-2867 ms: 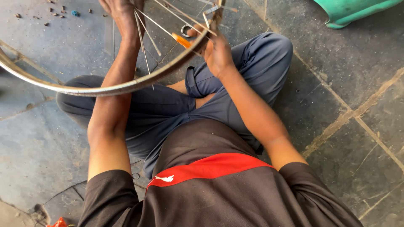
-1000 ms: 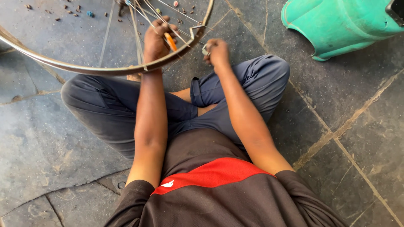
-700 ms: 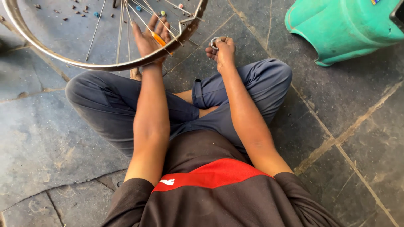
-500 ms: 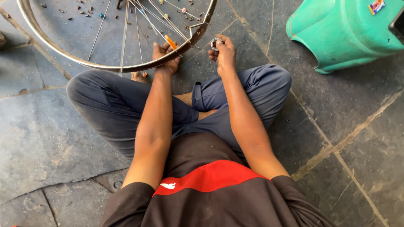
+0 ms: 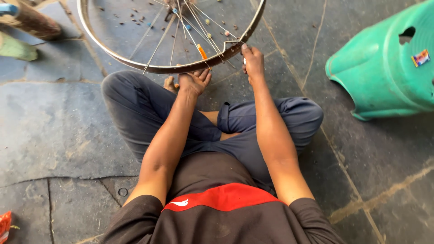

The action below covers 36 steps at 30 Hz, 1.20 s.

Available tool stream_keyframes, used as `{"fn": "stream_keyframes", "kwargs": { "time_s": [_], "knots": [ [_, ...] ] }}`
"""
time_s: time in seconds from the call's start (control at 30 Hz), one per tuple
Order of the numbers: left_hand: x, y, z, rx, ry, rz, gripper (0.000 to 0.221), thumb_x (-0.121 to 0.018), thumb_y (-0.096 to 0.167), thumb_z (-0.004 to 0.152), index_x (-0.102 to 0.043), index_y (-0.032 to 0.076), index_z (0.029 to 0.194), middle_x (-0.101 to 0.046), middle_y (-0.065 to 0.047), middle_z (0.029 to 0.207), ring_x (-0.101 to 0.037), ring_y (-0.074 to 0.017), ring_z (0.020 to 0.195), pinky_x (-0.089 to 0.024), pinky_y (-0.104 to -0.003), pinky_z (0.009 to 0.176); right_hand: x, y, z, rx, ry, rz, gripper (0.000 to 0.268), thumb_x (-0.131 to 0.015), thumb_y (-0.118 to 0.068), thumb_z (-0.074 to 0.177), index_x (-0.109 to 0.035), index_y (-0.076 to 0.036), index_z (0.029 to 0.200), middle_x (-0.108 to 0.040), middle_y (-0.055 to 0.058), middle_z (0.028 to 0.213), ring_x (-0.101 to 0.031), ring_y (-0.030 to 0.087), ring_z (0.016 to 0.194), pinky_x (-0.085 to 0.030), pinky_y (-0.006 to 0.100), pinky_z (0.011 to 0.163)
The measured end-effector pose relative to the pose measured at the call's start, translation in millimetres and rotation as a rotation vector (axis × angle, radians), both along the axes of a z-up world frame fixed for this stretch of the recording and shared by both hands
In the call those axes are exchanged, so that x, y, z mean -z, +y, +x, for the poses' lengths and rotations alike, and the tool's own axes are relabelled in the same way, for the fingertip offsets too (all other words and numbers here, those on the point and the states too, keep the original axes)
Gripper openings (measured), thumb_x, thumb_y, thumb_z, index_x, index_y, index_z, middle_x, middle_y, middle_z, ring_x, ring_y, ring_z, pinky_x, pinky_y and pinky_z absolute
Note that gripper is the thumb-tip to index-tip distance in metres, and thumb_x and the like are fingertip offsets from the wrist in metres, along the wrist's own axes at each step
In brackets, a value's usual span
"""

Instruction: The person sits on the floor and uses their hands to insert and tighten small components onto the spokes of a bicycle wheel.

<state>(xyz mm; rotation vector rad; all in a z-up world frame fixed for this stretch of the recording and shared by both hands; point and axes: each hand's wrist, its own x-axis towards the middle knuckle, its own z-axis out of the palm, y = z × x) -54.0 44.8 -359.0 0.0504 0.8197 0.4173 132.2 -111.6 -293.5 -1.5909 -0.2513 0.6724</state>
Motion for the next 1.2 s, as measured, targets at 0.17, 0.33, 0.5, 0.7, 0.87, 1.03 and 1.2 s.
{"fn": "stream_keyframes", "kwargs": {
  "time_s": [0.17,0.33,0.5,0.7,0.87,1.03,1.2],
  "knots": [
    [-24.0,-9.2,-18.5,0.031,-0.009,0.093,0.093,-0.017,0.073,0.097,-0.040,0.003,0.153,-0.052,-0.022,0.154,-0.048,-0.0386,0.144,-0.028,-0.056,0.118,-13.9,3.5,-0.1,-0.018,0.011,0.014,0.049,-0.065,-0.054,0.099,-0.065,-0.005,0.092,-0.052,-0.002,0.060,-0.045,0.006,0.045,-0.035,0.024,0.039],
    [-57.7,-26.8,-18.8,0.001,0.000,0.043,0.102,-0.010,0.081,0.092,-0.028,0.006,0.157,-0.045,-0.024,0.157,-0.043,-0.0418,0.147,-0.022,-0.060,0.122,-5.3,3.5,4.2,0.016,0.100,0.033,0.048,-0.060,-0.053,0.099,-0.066,-0.006,0.094,-0.053,-0.002,0.062,-0.044,0.007,0.044,-0.036,0.024,0.039],
    [-58.4,-37.9,-23.5,0.060,0.002,0.095,0.102,-0.013,0.080,0.093,-0.037,0.002,0.154,-0.047,-0.027,0.153,-0.043,-0.0439,0.144,-0.021,-0.063,0.120,4.8,4.6,12.0,0.008,0.191,0.081,0.033,-0.062,-0.039,0.100,-0.063,-0.007,0.091,-0.053,0.000,0.065,-0.042,0.008,0.044,-0.034,0.026,0.040],
    [-44.4,-78.2,-34.7,0.624,-0.120,0.453,0.076,-0.038,0.061,0.098,-0.045,0.006,0.150,-0.058,-0.021,0.147,-0.053,-0.0398,0.137,-0.034,-0.061,0.119,-2.8,9.7,-11.6,-0.016,0.303,0.104,0.028,-0.062,-0.031,0.096,-0.057,-0.009,0.080,-0.054,0.002,0.064,-0.042,0.010,0.042,-0.033,0.028,0.038],
    [-77.6,-74.7,-0.4,0.594,-0.016,0.555,0.083,-0.035,0.071,0.097,-0.046,0.008,0.149,-0.063,-0.019,0.139,-0.058,-0.0336,0.130,-0.036,-0.056,0.113,-31.9,1.3,-50.3,-0.105,0.199,0.125,0.030,-0.064,-0.033,0.096,-0.058,-0.010,0.077,-0.053,0.000,0.063,-0.043,0.008,0.042,-0.033,0.026,0.038],
    [-63.4,-55.3,22.2,0.470,0.065,0.515,0.082,-0.035,0.070,0.095,-0.052,0.006,0.144,-0.066,-0.017,0.136,-0.062,-0.0346,0.125,-0.041,-0.056,0.107,-58.2,-18.4,-79.2,-0.103,0.092,0.033,0.032,-0.063,-0.032,0.097,-0.058,-0.010,0.075,-0.053,-0.001,0.062,-0.041,0.005,0.043,-0.031,0.023,0.038],
    [-31.4,-34.9,25.2,0.266,-0.329,0.379,0.071,-0.057,0.055,0.099,-0.050,0.004,0.148,-0.059,-0.014,0.147,-0.057,-0.0299,0.134,-0.043,-0.050,0.116,-58.8,-26.6,-91.4,-0.166,0.071,-0.026,0.031,-0.062,-0.028,0.100,-0.060,-0.008,0.075,-0.054,-0.001,0.064,-0.042,0.004,0.045,-0.032,0.022,0.038]
  ]
}}
